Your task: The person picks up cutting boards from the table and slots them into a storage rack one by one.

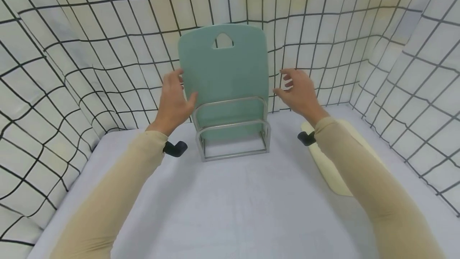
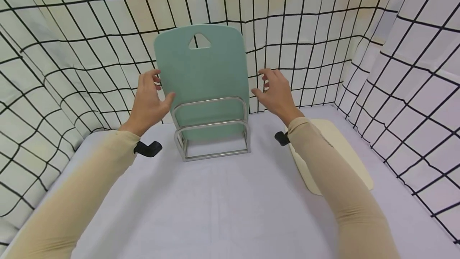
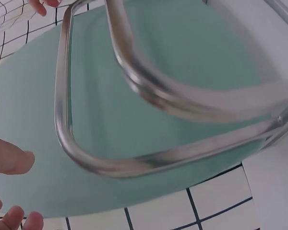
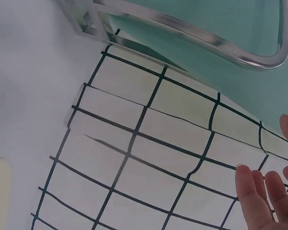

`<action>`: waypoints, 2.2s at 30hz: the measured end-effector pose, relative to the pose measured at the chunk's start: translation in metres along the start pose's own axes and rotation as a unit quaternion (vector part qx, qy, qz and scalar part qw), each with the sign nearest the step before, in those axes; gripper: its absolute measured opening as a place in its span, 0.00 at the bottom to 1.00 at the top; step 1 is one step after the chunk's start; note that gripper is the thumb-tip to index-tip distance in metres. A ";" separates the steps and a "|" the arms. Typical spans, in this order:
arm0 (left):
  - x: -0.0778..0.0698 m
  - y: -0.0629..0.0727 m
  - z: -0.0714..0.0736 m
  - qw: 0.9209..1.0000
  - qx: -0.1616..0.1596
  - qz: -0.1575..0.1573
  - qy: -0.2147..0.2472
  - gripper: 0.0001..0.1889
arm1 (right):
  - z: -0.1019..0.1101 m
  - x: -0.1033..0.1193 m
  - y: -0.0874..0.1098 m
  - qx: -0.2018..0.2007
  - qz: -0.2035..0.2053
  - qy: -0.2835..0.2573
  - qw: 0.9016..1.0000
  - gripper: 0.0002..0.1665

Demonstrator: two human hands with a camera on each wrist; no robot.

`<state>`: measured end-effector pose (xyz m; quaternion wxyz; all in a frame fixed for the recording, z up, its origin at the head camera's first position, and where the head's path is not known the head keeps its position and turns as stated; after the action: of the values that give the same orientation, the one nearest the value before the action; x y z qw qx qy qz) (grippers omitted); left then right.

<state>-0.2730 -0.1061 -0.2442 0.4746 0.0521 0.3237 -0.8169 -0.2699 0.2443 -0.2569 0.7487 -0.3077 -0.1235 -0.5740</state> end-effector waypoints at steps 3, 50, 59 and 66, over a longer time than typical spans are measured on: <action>-0.005 0.004 -0.005 1.000 0.006 -0.004 0.013 0.34 | 0.000 -0.009 0.010 0.014 0.004 -0.001 1.000 0.36; -0.145 0.042 -0.128 0.953 0.126 -0.128 0.243 0.24 | 0.038 -0.146 0.121 -0.015 -0.158 -0.045 0.986 0.44; -0.157 0.046 -0.157 0.933 0.172 -0.113 0.295 0.25 | 0.050 -0.161 0.126 -0.005 -0.193 -0.047 0.980 0.46; -0.156 0.044 -0.180 0.915 0.213 -0.058 0.338 0.26 | 0.053 -0.176 0.131 0.005 -0.214 -0.034 0.976 0.46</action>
<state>-0.1925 0.0988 -0.3449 0.2661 0.4060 0.2854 -0.8264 -0.1933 0.4345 -0.3518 0.6049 -0.2902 -0.2149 -0.7097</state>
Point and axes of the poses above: each hand's wrist, its own y-axis away from the middle knuckle, its own z-axis out of the back of the hand, x = y × z, the point moved 1 cm from there along -y, towards the middle knuckle, and after that the axes turned 13 degrees about x, right-handed, at the moved point
